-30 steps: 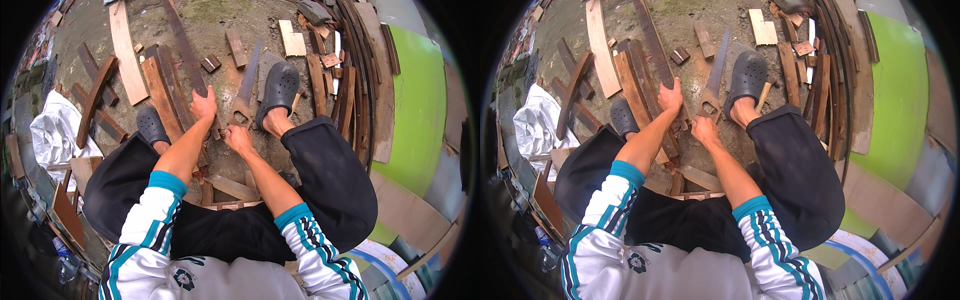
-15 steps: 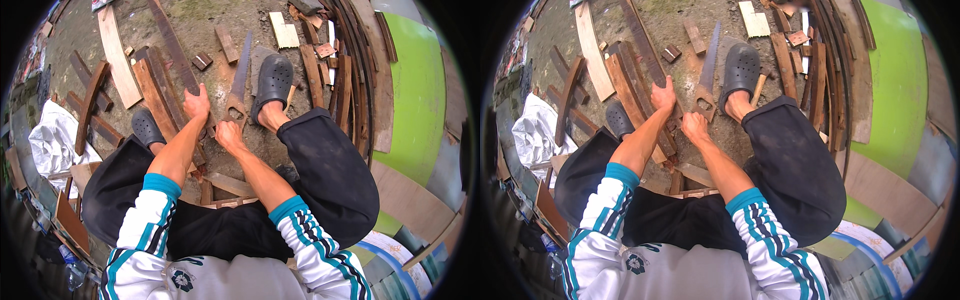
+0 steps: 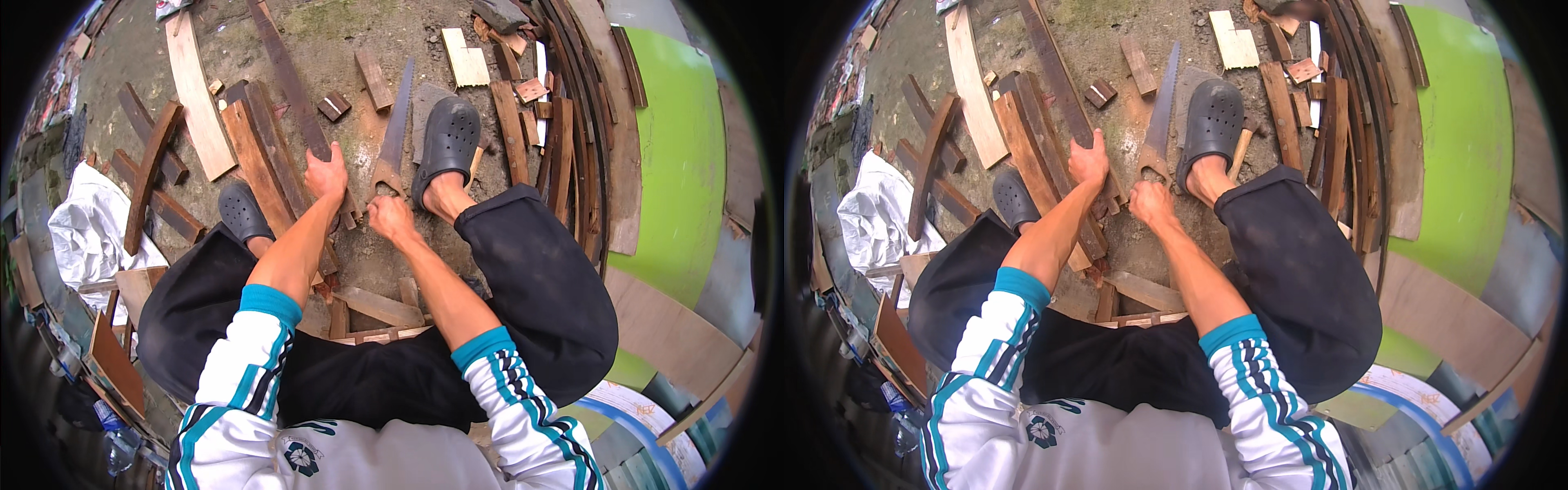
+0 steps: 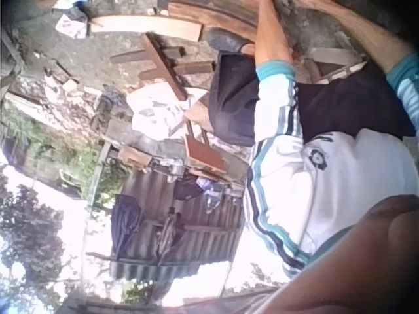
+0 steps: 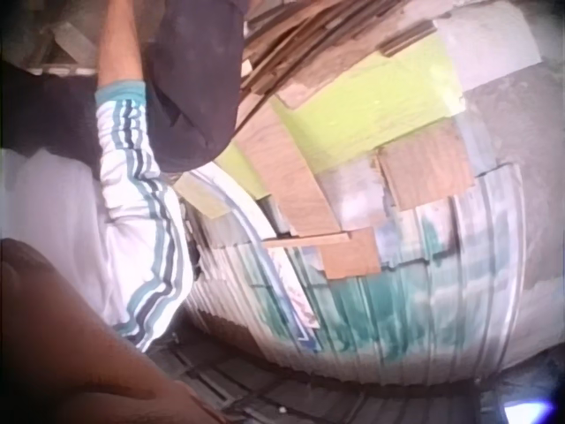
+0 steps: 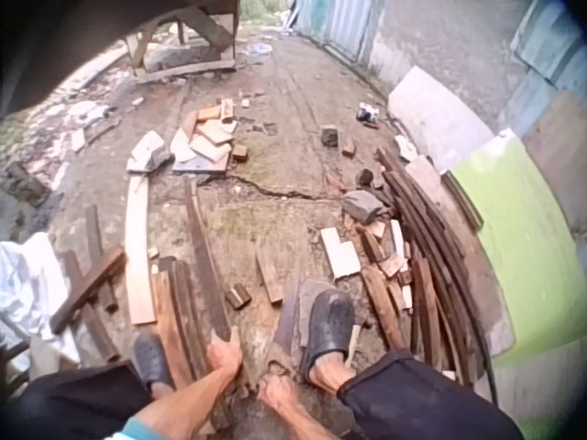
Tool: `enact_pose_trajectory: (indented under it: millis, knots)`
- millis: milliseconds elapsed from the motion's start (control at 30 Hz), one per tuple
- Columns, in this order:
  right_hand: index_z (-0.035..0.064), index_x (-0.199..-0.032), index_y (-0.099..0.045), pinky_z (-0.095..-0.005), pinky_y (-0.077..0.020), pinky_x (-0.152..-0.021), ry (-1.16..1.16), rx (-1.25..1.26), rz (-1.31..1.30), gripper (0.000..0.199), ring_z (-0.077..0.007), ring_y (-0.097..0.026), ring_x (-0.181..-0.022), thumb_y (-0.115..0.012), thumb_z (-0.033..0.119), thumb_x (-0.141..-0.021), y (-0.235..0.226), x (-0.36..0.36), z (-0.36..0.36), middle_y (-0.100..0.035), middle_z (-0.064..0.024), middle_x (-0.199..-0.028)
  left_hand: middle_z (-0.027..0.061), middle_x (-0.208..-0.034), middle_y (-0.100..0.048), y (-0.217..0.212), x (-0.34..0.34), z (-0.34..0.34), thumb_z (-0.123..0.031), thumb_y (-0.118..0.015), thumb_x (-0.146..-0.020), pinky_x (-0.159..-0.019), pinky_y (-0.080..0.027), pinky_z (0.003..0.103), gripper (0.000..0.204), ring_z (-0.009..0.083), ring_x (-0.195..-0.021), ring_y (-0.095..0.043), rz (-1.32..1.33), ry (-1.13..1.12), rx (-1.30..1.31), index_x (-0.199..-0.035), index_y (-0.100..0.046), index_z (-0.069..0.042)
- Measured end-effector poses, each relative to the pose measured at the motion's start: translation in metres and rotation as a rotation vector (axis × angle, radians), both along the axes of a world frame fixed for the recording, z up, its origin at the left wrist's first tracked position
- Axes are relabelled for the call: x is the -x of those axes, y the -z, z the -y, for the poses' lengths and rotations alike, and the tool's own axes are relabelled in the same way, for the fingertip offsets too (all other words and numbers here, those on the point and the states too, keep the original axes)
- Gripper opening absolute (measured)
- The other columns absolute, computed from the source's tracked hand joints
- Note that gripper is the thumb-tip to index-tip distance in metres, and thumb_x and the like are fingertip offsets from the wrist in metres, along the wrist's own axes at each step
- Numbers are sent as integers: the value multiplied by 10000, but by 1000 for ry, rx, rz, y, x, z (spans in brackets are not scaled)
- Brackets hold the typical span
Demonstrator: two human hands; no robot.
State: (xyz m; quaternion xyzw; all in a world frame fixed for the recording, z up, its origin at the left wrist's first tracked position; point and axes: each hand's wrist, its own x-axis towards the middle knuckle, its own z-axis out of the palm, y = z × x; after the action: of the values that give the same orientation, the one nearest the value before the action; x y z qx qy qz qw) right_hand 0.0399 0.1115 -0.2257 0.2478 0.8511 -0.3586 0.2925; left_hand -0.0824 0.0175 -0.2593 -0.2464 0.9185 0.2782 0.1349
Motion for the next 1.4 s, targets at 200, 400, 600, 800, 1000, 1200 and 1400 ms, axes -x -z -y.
enact_pose_trajectory:
  millis: [200, 400, 600, 800, 1000, 1200, 1400]
  knots:
    - [15, -921, -701, -526, -526, -790, 54, 2, -64, 260, -474, -653, -868, -561, 233, -906, -5, -6, 30, -674, -280, -887, 257, -1050, -694, -2, -1, 1, -563, -622, -825, -923, -488, 488, 758, 424, -1012, -660, 13, -5, -5, -1351, -532, -25]
    - [-7, -854, -663, -544, -522, -725, 32, -45, -177, 268, -478, -648, -789, -543, 226, -910, 3, -14, 45, -646, -296, -784, 251, -1044, -698, -7, -2, 0, -557, -619, -827, -920, -489, 485, 741, 423, -1006, -662, 14, -19, -1, -1346, -540, -34]
    - [-10, -826, -657, -516, -528, -623, -139, -59, -307, 215, -451, -645, -667, -540, 162, -883, 26, -27, 42, -642, -262, -714, 262, -1028, -696, 3, 0, 4, -547, -616, -828, -910, -494, 483, 736, 431, -988, -665, 13, 4, -52, -1344, -538, -27]
    - [13, -841, -704, -524, -538, -749, -304, -37, -162, 208, -433, -674, -787, -518, 107, -852, 6, -33, 36, -683, -234, -818, 274, -1029, -691, 3, -3, 3, -540, -618, -829, -905, -494, 489, 740, 435, -987, -664, -32, -2, -45, -1348, -531, -20]
    - [-5, -882, -690, -537, -535, -780, -351, -88, 129, 246, -447, -670, -884, -525, 177, -883, 24, -118, 27, -679, -271, -880, 280, -1039, -687, -2, 5, -3, -535, -626, -833, -910, -494, 494, 755, 435, -997, -662, 21, 4, -22, -1363, -511, -9]
    - [-17, -899, -617, -552, -517, -750, -103, -68, -157, 219, -466, -652, -827, -505, 171, -914, -3, -41, 31, -671, -268, -879, 278, -1048, -686, -4, 1, 2, -532, -620, -837, -912, -497, 486, 748, 430, -996, -664, 31, -15, -40, -1365, -510, -14]
    - [-26, -843, -589, -523, -518, -725, -211, -71, -313, 160, -439, -653, -788, -510, 105, -893, 10, -25, 37, -660, -256, -824, 277, -1046, -687, -12, 1, 0, -528, -620, -838, -913, -497, 486, 746, 432, -993, -664, 33, -21, -68, -1361, -511, -8]
